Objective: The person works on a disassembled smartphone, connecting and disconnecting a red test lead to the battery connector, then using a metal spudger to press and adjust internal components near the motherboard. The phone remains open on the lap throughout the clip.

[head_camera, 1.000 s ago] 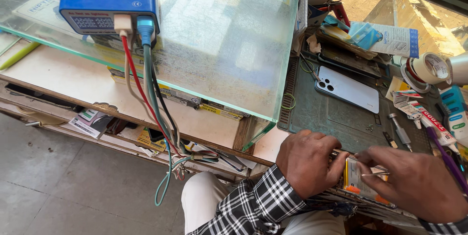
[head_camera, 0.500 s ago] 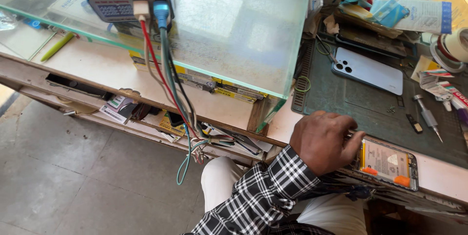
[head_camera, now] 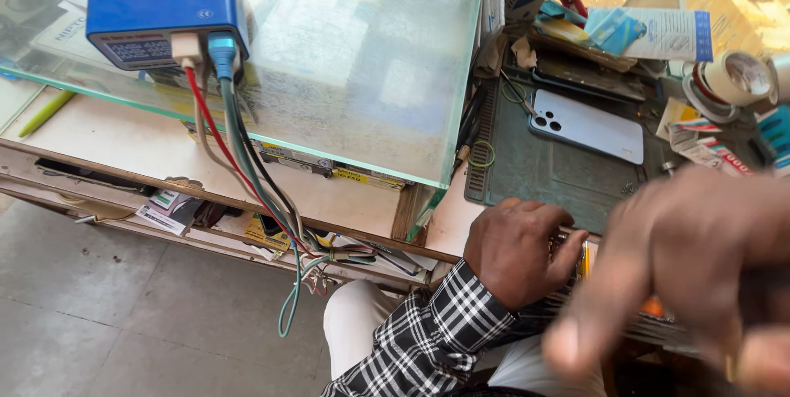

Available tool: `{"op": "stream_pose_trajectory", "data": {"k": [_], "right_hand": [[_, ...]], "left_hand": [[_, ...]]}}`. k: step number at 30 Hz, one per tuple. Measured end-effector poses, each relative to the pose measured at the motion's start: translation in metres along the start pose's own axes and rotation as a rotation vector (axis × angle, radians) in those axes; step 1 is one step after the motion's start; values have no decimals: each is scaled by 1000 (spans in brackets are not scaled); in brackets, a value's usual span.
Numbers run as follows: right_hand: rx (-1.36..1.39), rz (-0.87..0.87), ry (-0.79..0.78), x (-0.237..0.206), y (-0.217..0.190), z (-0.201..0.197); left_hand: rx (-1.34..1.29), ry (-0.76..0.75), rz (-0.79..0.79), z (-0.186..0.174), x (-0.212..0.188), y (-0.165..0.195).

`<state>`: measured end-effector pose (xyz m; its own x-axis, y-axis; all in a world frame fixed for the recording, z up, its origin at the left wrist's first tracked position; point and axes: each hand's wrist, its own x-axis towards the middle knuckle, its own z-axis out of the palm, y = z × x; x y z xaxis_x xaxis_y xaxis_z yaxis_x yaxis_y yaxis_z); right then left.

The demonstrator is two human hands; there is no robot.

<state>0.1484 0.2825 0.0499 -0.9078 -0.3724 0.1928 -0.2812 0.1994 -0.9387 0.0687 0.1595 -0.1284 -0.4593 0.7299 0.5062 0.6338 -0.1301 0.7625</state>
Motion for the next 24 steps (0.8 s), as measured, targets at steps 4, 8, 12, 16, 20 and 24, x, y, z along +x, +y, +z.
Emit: {"op": "stream_pose_trajectory", "data": {"k": [4, 8, 12, 16, 20, 24], "right_hand": [[-185, 216, 362, -32, 8, -6], [-661, 190, 2, -66, 10, -26], [-863, 513, 87, -93, 35, -10], [-876, 866, 384, -115, 59, 19], [-857, 558, 417, -116, 74, 32], [-847, 542, 399, -106, 78, 34]], "left_hand": [[16, -21, -16, -4, -1, 3], [16, -26, -11, -9, 2, 6], [36, -48, 35, -15, 0, 5], [28, -101, 157, -27, -10, 1], [71, -84, 233, -40, -18, 2], [128, -215, 208, -45, -15, 7]]}}
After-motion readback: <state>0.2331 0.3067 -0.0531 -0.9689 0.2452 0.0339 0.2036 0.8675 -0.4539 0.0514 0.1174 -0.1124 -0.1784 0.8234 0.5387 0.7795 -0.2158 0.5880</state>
